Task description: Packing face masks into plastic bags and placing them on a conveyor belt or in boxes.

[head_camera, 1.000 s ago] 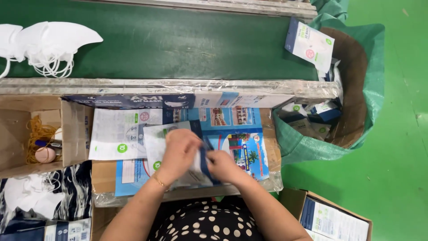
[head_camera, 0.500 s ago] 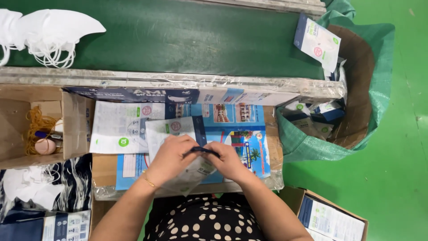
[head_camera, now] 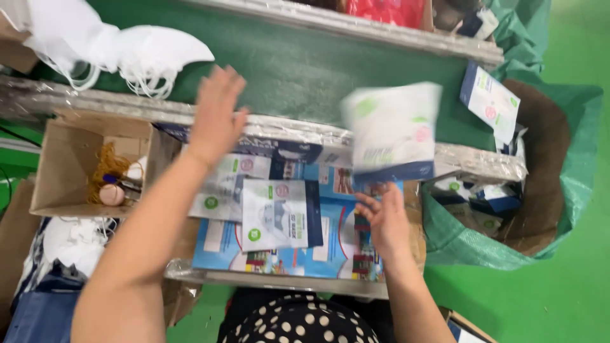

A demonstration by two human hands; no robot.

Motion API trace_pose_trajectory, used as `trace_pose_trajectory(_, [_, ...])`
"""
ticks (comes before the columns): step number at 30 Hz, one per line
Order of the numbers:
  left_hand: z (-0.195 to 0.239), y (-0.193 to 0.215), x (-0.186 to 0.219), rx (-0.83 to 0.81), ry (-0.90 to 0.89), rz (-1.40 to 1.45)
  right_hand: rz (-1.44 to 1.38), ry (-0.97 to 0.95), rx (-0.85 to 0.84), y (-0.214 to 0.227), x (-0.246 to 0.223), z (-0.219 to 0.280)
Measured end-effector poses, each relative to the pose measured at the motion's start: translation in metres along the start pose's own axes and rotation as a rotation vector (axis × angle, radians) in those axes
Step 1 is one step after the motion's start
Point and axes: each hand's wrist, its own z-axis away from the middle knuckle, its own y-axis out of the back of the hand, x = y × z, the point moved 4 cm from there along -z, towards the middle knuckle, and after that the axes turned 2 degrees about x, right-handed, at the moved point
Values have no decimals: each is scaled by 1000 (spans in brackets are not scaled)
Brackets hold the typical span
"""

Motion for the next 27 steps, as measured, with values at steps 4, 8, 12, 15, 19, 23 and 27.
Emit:
trace_pose_trajectory(4, [-48, 20, -92, -54, 223, -517, -27, -157, -55, -26, 106, 30])
trace_pose_trajectory(8, [-50, 18, -172, -83, 351, -581, 181, 97, -8, -34, 105, 46])
trace_pose_trajectory(12, [-43, -1, -221, -288, 504, -564, 133, 171, -22, -36, 82, 50])
trace_pose_trajectory(15, [-46, 1, -223, -276, 428, -685, 114, 171, -33, -38, 75, 46])
trace_pose_trajectory(19, [-65, 49, -88, -229, 396, -203, 130, 142, -58, -37, 84, 48])
trace_pose_trajectory(23, [-23, 26, -13, -385, 514, 570, -28, -63, -184, -33, 92, 30])
trace_pose_trajectory(27, [58, -21, 59, -698, 617, 1068, -751, -133, -469, -35, 14, 20])
